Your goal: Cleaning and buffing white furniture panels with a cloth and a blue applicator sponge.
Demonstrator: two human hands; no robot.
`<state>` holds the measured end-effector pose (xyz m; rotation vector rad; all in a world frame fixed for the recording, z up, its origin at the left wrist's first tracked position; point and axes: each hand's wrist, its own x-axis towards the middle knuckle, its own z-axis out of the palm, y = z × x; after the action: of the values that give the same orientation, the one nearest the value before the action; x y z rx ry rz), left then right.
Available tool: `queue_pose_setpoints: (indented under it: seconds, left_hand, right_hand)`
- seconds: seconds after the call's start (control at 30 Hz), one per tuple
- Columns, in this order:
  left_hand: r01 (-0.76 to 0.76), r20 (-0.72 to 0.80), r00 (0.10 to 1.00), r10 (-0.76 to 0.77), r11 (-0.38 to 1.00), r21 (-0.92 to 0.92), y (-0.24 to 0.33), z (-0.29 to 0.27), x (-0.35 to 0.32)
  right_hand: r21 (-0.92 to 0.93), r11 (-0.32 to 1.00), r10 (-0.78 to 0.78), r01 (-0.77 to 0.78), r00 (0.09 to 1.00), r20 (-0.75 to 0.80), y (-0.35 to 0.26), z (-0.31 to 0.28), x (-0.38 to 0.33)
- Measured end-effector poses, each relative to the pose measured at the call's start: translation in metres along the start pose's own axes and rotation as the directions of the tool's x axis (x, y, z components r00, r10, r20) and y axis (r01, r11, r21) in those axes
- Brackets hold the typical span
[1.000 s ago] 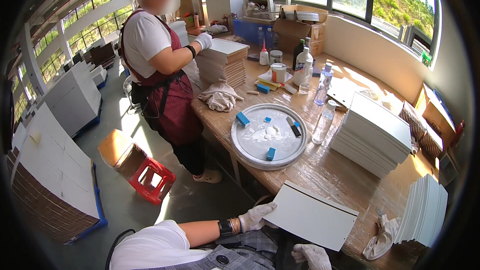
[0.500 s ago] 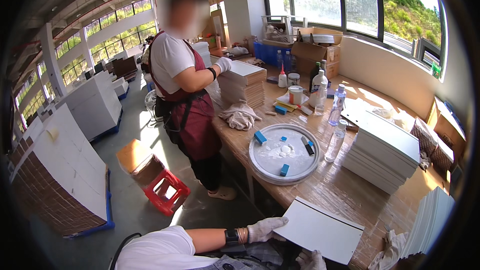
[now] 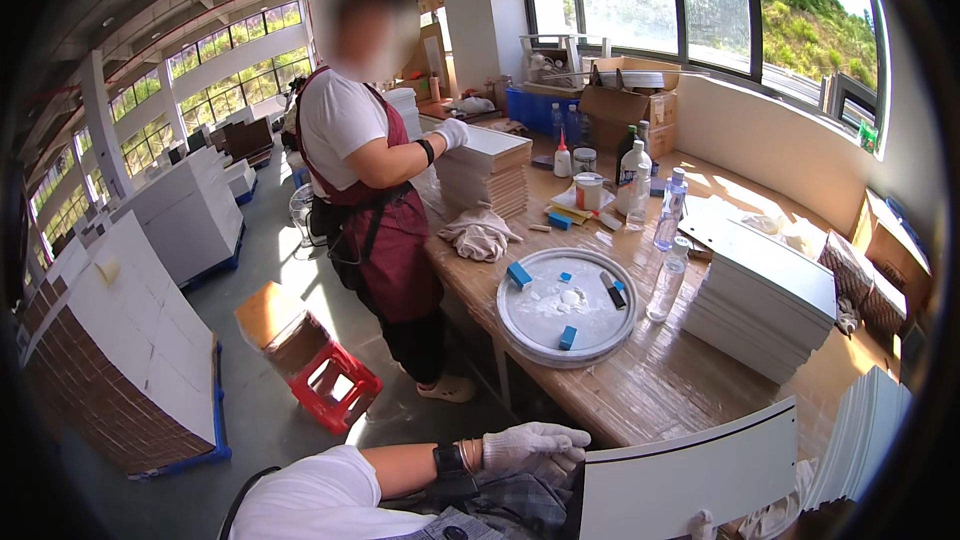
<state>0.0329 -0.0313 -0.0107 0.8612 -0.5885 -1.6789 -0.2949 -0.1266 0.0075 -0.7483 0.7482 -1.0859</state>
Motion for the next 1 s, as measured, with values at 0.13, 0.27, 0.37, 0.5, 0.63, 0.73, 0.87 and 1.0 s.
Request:
queue_pose_setpoints:
  seconds: [0.13, 0.27, 0.37, 0.5, 0.63, 0.73, 0.87, 1.0]
  left_hand:
    - [0.031, 0.045, 0.999, -0.028, 0.998, -0.050, 0.029, -0.007, 0.025]
    - [-0.009, 0.181, 0.983, -0.040, 0.965, 0.262, 0.060, 0.033, 0.024]
    - [-0.098, 0.266, 0.964, -0.010, 0.916, 0.388, 0.070, 0.049, 0.028]
    - [-0.315, 0.270, 0.946, 0.179, 0.706, 0.634, 0.087, 0.080, 0.031]
    - [-0.478, 0.328, 0.785, 0.525, 0.177, 0.860, 0.095, 0.094, 0.042]
    - [-0.511, 0.439, 0.611, 0.659, -0.095, 0.854, 0.105, 0.096, 0.046]
    - [-0.782, 0.296, 0.619, 0.727, 0.536, 0.318, 0.122, 0.130, 0.026]
    - [-0.812, 0.384, 0.434, 0.815, 0.168, 0.560, 0.115, 0.139, 0.012]
  right_hand:
    - [0.124, 0.988, 0.091, -0.094, 0.995, 0.029, -0.008, 0.004, -0.004]
    - [0.132, 0.981, 0.129, -0.143, 0.986, 0.110, -0.006, 0.017, 0.002]
    - [-0.329, 0.934, -0.093, 0.137, 0.985, 0.148, 0.004, 0.011, 0.010]
    - [-0.721, 0.465, -0.361, 0.514, 0.854, 0.375, 0.005, 0.019, 0.014]
    - [-0.716, 0.456, -0.313, 0.529, 0.848, 0.427, -0.010, 0.058, -0.004]
    - [-0.633, 0.710, -0.149, 0.309, 0.944, 0.294, -0.022, 0.087, -0.018]
    - [-0.569, 0.758, -0.136, 0.320, 0.930, 0.342, -0.023, 0.098, -0.030]
    - [-0.500, 0.750, -0.300, 0.432, 0.897, 0.325, -0.013, 0.094, -0.035]
